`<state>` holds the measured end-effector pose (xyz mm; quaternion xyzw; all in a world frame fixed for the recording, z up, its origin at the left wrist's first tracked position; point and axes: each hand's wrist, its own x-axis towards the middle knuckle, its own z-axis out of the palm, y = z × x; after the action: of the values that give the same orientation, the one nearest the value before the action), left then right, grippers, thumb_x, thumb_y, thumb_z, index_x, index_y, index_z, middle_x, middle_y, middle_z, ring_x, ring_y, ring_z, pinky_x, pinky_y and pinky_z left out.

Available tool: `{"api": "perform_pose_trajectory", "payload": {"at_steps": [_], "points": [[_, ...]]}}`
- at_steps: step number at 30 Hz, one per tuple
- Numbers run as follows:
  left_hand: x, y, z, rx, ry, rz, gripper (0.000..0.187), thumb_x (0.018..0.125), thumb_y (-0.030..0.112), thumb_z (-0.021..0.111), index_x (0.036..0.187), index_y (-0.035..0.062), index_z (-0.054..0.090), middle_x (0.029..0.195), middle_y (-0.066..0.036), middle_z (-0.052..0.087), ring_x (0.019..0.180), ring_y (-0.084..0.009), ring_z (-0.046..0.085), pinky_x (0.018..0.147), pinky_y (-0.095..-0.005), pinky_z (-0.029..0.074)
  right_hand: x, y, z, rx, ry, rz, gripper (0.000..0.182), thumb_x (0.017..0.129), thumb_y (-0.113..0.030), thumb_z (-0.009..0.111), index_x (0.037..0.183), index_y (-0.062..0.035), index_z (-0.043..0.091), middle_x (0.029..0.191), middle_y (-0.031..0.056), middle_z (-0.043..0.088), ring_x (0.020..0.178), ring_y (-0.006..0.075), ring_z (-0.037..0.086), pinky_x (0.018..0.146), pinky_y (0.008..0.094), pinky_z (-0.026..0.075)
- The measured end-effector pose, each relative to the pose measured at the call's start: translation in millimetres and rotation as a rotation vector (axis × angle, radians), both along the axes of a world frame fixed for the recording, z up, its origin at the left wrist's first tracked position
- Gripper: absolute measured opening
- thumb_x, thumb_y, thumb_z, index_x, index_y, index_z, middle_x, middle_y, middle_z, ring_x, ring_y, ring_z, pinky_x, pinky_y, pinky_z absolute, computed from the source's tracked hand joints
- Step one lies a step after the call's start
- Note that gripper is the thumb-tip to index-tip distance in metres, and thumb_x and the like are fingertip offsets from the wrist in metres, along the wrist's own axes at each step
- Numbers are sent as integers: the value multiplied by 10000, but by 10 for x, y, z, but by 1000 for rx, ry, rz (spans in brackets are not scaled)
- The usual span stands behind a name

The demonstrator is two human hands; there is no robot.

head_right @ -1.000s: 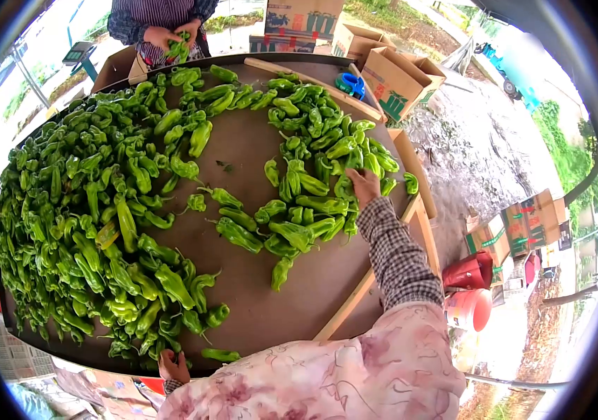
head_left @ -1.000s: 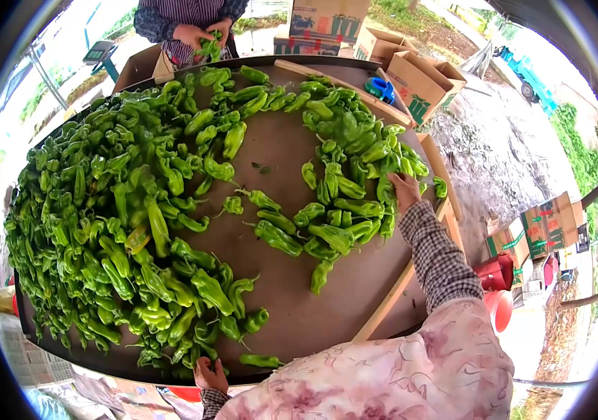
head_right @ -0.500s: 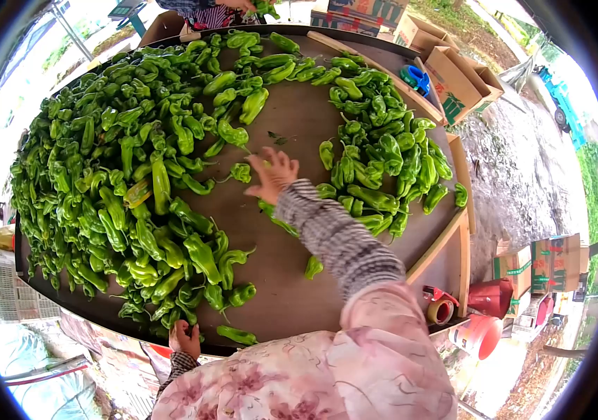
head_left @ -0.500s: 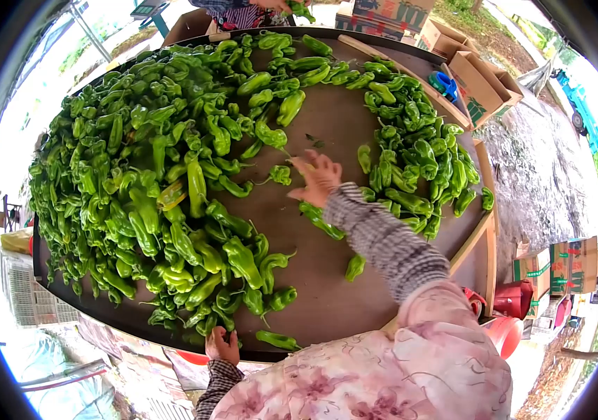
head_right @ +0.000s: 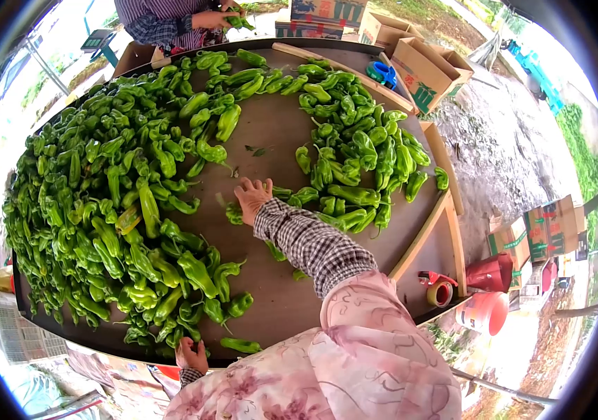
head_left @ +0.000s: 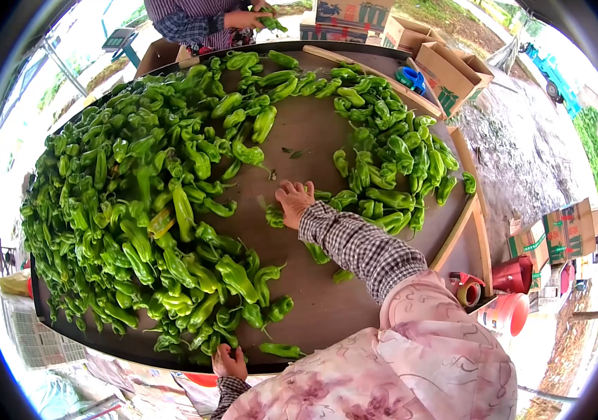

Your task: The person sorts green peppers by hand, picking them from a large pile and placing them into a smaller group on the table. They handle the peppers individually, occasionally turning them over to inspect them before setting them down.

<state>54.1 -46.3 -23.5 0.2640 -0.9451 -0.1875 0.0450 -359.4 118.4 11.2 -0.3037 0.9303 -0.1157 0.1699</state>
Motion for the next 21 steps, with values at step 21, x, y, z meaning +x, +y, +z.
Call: {"api": "perform_pose_trajectory", "payload": {"at_steps": [21], "points": [[-73,63,152,86,-113,98,265,745,189,690,858,59,489,734,-110,518,763,-313,503,675,-429,415,-8,1405,-31,-31,-82,-172,676,775,-282,671,1306,-31,335,1300,172,406,1171,354,409,1002,416,363]]}}
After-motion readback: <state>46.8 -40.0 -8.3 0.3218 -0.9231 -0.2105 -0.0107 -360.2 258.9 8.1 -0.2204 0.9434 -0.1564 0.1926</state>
